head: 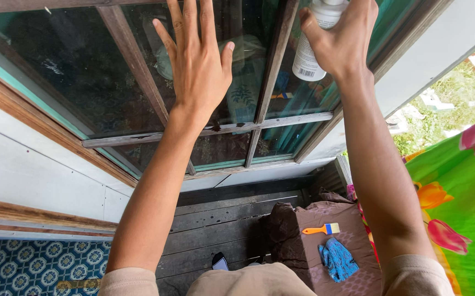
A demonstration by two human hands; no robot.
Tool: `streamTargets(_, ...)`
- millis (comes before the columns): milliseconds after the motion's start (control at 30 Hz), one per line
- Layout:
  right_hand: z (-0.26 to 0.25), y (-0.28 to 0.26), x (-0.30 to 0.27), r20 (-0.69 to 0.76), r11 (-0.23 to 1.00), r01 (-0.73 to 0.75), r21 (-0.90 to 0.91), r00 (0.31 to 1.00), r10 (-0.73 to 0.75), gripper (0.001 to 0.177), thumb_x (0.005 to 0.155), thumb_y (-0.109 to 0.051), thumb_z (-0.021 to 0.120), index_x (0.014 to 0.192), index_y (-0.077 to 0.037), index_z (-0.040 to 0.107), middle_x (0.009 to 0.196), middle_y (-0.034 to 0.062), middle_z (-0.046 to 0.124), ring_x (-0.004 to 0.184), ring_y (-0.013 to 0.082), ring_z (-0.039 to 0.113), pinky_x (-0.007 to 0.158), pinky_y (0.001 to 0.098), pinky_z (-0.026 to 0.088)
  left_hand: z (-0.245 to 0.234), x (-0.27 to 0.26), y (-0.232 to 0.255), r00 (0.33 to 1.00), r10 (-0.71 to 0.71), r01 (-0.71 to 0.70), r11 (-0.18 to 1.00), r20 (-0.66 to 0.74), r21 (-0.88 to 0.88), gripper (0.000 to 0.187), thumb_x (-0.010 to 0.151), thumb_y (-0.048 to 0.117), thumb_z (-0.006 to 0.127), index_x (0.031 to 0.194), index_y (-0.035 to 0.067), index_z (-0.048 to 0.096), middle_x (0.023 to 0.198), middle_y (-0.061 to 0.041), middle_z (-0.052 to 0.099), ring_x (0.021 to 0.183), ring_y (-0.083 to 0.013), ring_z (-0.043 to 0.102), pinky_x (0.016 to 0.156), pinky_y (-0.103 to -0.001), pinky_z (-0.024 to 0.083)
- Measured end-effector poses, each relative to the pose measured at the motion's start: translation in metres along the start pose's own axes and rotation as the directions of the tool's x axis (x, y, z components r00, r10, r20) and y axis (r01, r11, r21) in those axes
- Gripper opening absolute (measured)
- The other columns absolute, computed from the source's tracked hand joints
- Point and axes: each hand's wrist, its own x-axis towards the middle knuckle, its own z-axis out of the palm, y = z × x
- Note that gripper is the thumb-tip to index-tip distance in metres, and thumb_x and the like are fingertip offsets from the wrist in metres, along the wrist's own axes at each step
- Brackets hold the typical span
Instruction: The person applies liquid from a dispenser bottle onto a paintbrush and brushes the wooden window frame.
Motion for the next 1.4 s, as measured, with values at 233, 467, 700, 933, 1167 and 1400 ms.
streamTargets(233,0.015,-0.026,0.013,-0.032,0.975,0.098,0.2,0.995,-0.093,0.029,0.095,-0.005,0.074,0.114,0.003,0.054,0.102,0.0183,0.07,0.091,0.0317,0.071,0.087,0.0437,0.056,-0.007,-0.004,-0.009,1.0,-0.002,0.002,1.0,-0.019,0.0,0.084,0.106,0.026,0.075,0.164,0.002,0.019,0.173,-0.022,0.011,0.16,-0.047,0.005,0.128,-0.075,0.006)
streamTargets(467,0.032,-0.026,0.013,0.021,0.995,0.044,0.092,0.999,-0.046,0.03,0.09,-0.006,0.074,0.111,0.003,0.055,0.094,0.0178,0.066,0.084,0.0329,0.067,0.082,0.0444,0.053,-0.018,-0.015,-0.022,1.0,-0.017,0.017,0.999,-0.011,0.031,0.086,0.107,0.028,0.078,0.167,0.002,0.022,0.171,-0.024,0.013,0.159,-0.0482,0.007,0.126,-0.076,0.007)
streamTargets(700,0.044,-0.052,-0.007,-0.011,0.957,0.077,0.281,0.997,-0.077,0.056,0.102,-0.008,0.075,0.138,-0.005,0.032,0.105,0.0156,0.07,0.09,0.0241,0.071,0.079,0.0361,0.06,-0.028,-0.024,-0.039,0.997,-0.058,0.059,0.998,-0.042,0.038,0.081,0.106,0.026,0.076,0.163,0.004,0.024,0.172,-0.021,0.015,0.16,-0.0475,0.011,0.129,-0.073,0.01)
streamTargets(933,0.082,-0.083,-0.053,0.066,0.782,-0.197,0.592,0.978,0.196,0.083,0.109,-0.01,0.073,0.161,-0.02,0.009,0.113,0.015,0.062,0.093,0.0207,0.067,0.077,0.0365,0.058,-0.031,-0.033,-0.046,0.994,-0.073,0.075,0.997,-0.083,0.024,0.082,0.104,0.026,0.076,0.163,0.007,0.023,0.17,-0.018,0.016,0.159,-0.045,0.011,0.127,-0.073,0.015)
streamTargets(1167,0.107,-0.138,-0.094,0.346,0.625,-0.499,0.601,0.866,0.36,0.084,0.104,-0.016,0.074,0.161,-0.02,0.012,0.111,0.0171,0.07,0.099,0.0228,0.074,0.089,0.0404,0.061,-0.034,-0.038,-0.048,0.993,-0.091,0.089,0.996,-0.082,-0.026,0.082,0.103,0.025,0.076,0.163,0.008,0.023,0.168,-0.015,0.016,0.157,-0.0432,0.011,0.126,-0.071,0.018)
streamTargets(1400,0.141,-0.144,-0.122,0.186,0.407,-0.525,0.748,0.754,0.63,0.083,0.098,-0.01,0.072,0.158,-0.022,0.015,0.121,0.0174,0.054,0.095,0.027,0.068,0.083,0.0424,0.062,-0.027,-0.052,-0.053,0.993,-0.1,0.1,0.995,-0.059,-0.011,0.081,0.107,0.028,0.078,0.163,0.008,0.023,0.168,-0.015,0.015,0.157,-0.0436,0.01,0.125,-0.072,0.018)
